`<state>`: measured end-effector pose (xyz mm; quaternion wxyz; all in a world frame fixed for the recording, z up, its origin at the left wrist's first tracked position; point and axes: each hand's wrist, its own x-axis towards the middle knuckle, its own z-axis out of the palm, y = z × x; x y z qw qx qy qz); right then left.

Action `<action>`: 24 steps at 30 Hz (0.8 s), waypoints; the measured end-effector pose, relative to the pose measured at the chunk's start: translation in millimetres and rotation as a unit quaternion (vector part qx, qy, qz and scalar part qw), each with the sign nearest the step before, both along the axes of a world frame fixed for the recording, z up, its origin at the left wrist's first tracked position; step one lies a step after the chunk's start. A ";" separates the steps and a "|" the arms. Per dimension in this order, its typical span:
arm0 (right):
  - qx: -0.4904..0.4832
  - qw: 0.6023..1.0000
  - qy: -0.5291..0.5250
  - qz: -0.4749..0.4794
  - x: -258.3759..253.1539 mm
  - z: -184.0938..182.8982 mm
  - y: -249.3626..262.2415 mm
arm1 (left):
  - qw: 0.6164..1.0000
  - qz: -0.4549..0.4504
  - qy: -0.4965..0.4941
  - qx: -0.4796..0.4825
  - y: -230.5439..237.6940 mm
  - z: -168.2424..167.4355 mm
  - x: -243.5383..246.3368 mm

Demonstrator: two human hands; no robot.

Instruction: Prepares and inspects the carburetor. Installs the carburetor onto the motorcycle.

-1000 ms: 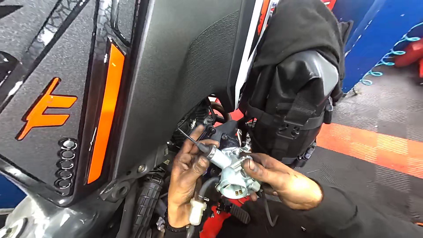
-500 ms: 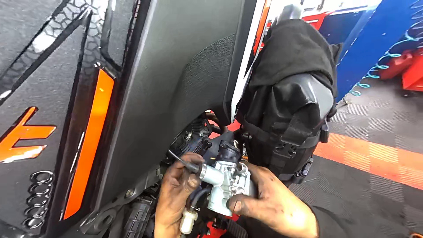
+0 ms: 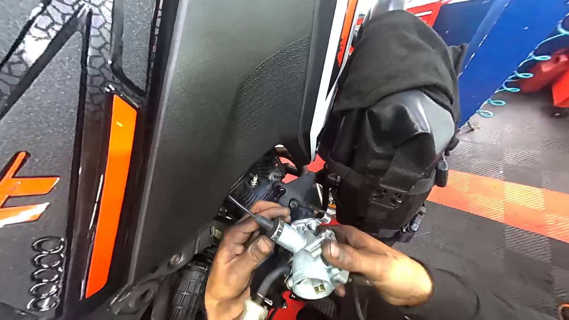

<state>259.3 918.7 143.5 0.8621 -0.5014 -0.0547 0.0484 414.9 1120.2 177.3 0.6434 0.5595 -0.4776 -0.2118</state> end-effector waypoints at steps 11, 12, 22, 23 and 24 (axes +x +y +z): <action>-0.202 0.973 0.005 -0.115 0.6 4.6 4.6 | 0.996 0.080 0.025 0.006 -1.3 2.9 -6.1; -0.093 0.995 0.018 -0.044 0.8 6.3 1.7 | 0.999 0.040 0.026 -0.009 -0.6 1.9 -3.2; -0.398 0.879 -0.017 -0.262 3.7 -4.2 20.1 | 0.989 0.141 0.042 0.017 -3.5 2.9 -9.3; -0.344 0.912 -0.011 -0.221 3.5 -1.2 15.8 | 0.991 0.128 0.041 0.006 -2.4 3.6 -8.1; -0.248 0.956 -0.004 -0.157 3.7 2.2 10.5 | 0.994 0.099 0.043 -0.006 -0.9 3.8 -6.0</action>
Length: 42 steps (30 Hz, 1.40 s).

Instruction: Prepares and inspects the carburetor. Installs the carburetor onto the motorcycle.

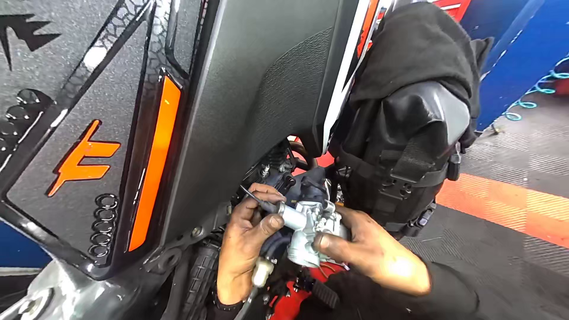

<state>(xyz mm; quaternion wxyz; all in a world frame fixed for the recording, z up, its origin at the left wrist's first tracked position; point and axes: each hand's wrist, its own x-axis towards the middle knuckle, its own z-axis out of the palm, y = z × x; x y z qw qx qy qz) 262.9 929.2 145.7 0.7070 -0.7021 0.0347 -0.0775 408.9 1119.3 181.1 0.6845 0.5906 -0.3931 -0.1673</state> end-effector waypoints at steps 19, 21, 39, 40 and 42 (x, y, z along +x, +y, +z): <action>0.170 0.980 0.011 0.105 8.6 -9.3 -4.3 | 0.995 -0.079 -0.063 0.000 3.1 -5.2 13.1; -0.002 1.000 -0.019 -0.016 10.8 -12.8 2.2 | 0.998 0.004 -0.053 0.043 1.4 -3.2 6.5; -0.164 0.978 -0.069 -0.106 8.7 -8.0 2.2 | 0.997 0.064 -0.032 -0.011 1.4 -7.4 -0.7; -0.163 0.979 -0.064 -0.103 8.8 -6.7 1.0 | 0.997 0.065 -0.052 -0.008 1.0 -6.1 -0.1; -0.112 0.991 -0.043 -0.064 9.0 -1.5 -3.3 | 0.994 0.054 -0.091 -0.004 0.6 -3.7 2.3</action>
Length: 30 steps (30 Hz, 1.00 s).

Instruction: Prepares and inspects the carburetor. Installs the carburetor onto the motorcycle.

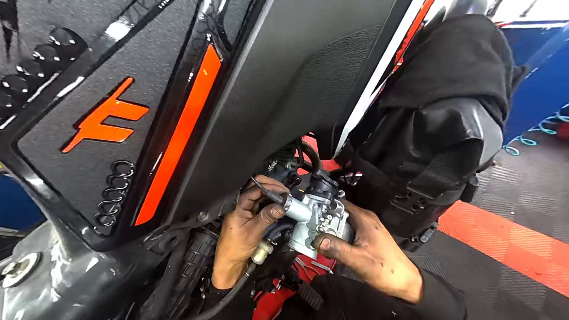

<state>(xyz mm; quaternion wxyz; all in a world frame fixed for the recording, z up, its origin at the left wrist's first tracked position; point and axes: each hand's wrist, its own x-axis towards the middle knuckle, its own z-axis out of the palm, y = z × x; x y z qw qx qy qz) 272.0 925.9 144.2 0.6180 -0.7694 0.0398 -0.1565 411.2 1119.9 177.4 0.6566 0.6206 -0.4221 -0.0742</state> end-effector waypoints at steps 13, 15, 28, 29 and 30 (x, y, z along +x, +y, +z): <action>-0.055 0.998 -0.006 -0.043 -1.5 3.7 -0.7 | 0.992 0.102 0.064 0.041 7.8 -6.1 -7.6; -0.107 0.991 -0.021 -0.078 -2.3 6.2 1.9 | 0.995 0.059 0.063 0.039 9.9 -5.6 -5.1; -0.270 0.947 -0.063 -0.159 -0.2 11.6 7.2 | 0.986 0.136 0.007 0.100 -10.0 8.8 -18.4; -0.264 0.950 -0.059 -0.154 -0.2 11.6 6.9 | 0.987 0.128 0.014 0.093 -9.9 8.0 -18.4; -0.253 0.954 -0.055 -0.150 -0.2 11.0 7.0 | 0.989 0.116 0.021 0.087 -9.4 7.5 -18.2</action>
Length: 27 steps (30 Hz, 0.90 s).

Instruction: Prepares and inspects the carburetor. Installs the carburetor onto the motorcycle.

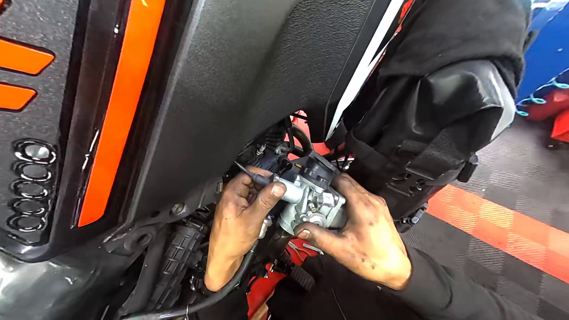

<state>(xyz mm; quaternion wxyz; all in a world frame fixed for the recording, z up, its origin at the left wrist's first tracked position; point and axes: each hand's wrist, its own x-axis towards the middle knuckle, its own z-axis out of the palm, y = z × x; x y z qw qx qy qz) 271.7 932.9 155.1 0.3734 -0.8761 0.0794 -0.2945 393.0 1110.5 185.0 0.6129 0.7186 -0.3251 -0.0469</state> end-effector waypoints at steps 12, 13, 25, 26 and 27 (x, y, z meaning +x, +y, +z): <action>0.195 0.967 0.075 0.148 0.2 -2.1 -14.6 | 0.993 -0.091 -0.062 -0.030 4.8 1.3 8.1; 0.206 0.962 0.077 0.160 0.7 -1.3 -16.3 | 0.993 -0.097 -0.063 -0.032 4.5 1.6 9.1; 0.294 0.921 0.081 0.242 8.3 2.0 -27.2 | 0.985 -0.156 -0.056 -0.052 -1.8 5.5 22.1; 0.301 0.917 0.082 0.249 8.3 2.6 -28.2 | 0.984 -0.160 -0.053 -0.056 -2.6 5.2 22.8; 0.306 0.913 0.087 0.256 8.5 3.6 -29.4 | 0.984 -0.162 -0.050 -0.060 -3.0 5.0 23.4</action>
